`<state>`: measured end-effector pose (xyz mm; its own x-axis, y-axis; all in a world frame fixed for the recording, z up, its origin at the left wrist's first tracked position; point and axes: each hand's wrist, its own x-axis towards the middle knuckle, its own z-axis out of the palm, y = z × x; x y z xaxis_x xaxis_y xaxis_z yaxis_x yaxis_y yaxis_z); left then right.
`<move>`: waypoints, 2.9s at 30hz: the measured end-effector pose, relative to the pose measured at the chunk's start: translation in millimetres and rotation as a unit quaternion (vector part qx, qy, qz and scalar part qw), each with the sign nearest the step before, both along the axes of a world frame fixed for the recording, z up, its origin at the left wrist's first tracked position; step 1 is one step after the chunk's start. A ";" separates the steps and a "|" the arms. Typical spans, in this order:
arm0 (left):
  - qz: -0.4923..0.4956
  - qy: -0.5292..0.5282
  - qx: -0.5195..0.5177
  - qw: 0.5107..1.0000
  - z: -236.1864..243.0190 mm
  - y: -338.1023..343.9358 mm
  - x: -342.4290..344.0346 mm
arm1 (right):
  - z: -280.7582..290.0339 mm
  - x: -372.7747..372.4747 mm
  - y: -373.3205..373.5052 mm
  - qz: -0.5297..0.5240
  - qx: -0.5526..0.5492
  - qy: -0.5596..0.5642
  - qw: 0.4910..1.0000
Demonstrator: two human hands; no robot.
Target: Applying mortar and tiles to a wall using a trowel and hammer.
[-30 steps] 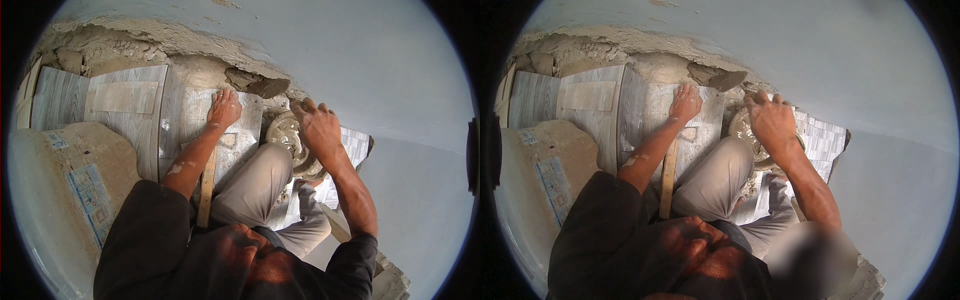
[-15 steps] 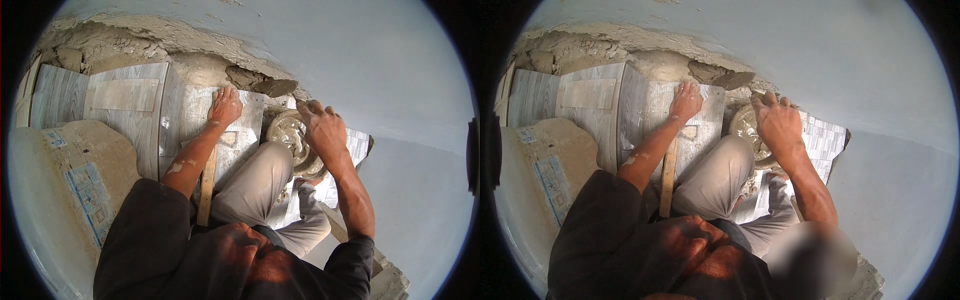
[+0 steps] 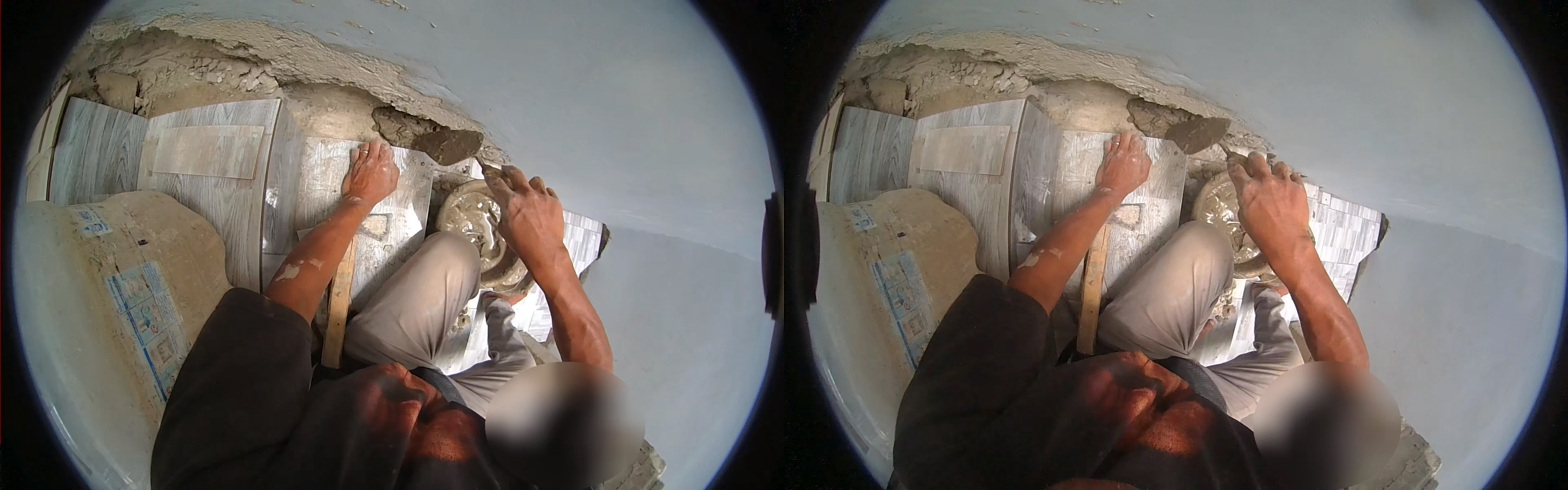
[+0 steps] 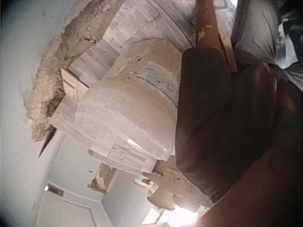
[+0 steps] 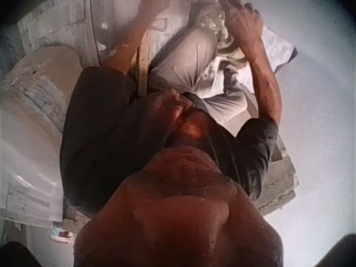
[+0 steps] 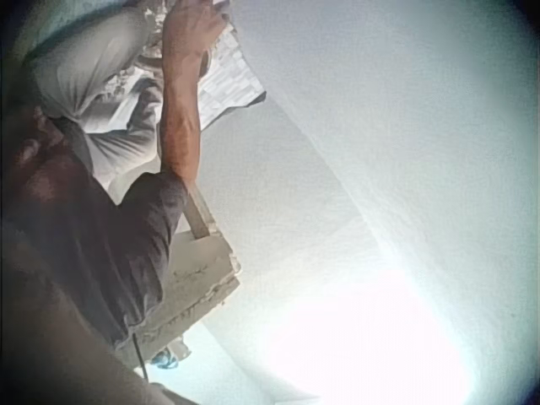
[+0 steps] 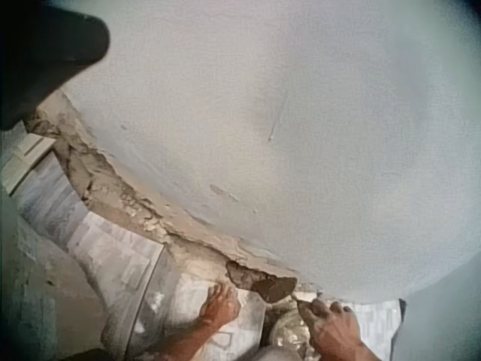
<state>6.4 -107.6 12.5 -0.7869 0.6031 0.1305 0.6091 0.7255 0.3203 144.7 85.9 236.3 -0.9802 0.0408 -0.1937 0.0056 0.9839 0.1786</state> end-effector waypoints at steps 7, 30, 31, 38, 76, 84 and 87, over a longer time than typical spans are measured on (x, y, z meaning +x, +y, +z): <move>0.002 0.042 0.015 0.999 2.7 -0.3 0.5 | -17.3 -7.6 -24.2 0.043 -0.069 0.086 0.993; 0.000 0.024 0.014 1.000 1.0 -0.9 1.3 | -53.5 26.5 -26.4 -0.050 -0.132 -0.023 0.990; -0.002 0.022 0.016 1.000 0.6 -0.9 1.2 | -53.0 29.4 -25.1 -0.046 -0.126 -0.021 0.991; -0.004 -0.003 0.014 1.000 2.3 -0.7 0.5 | -75.9 4.6 -31.9 -0.041 -0.137 0.034 0.989; -0.010 0.020 0.015 1.000 2.9 -0.3 1.0 | -55.3 23.4 -22.3 -0.072 -0.081 -0.047 0.993; -0.004 0.043 0.014 0.999 2.1 0.8 0.3 | -44.9 25.8 -17.3 -0.034 -0.066 -0.035 0.997; 0.001 -0.006 0.039 0.999 2.4 0.9 -0.1 | -49.7 24.8 -18.6 -0.065 -0.089 -0.034 0.993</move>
